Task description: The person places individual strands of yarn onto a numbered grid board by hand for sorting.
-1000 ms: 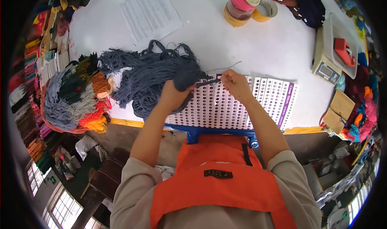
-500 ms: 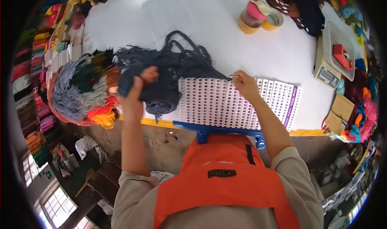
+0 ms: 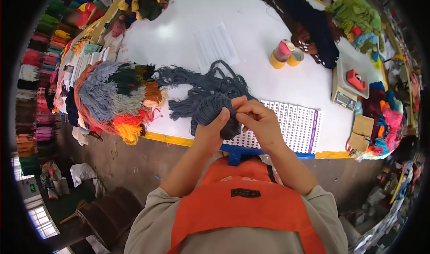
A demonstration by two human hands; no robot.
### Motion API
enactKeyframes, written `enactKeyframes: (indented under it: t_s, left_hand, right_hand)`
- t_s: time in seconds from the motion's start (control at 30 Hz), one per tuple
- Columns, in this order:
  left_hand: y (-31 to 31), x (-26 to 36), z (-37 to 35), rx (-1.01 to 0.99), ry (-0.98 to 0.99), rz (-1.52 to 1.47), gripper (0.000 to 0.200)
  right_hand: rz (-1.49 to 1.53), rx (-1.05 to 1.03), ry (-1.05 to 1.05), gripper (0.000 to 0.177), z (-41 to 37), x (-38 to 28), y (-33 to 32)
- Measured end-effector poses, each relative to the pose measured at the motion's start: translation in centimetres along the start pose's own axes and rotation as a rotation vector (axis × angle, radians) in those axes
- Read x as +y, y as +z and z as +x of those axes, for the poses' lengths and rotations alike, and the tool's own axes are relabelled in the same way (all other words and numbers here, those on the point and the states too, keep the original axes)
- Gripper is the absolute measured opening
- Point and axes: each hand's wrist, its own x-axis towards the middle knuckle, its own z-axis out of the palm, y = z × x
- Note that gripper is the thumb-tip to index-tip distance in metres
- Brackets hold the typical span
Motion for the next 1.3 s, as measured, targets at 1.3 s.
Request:
enactKeyframes:
  t_s: [1.3]
  left_hand:
    - [2.5,3.4,-6.5,0.012,0.042,0.021,0.026]
  right_hand:
    - [0.224,0.092,0.067,0.013,-6.9,-3.4,6.2]
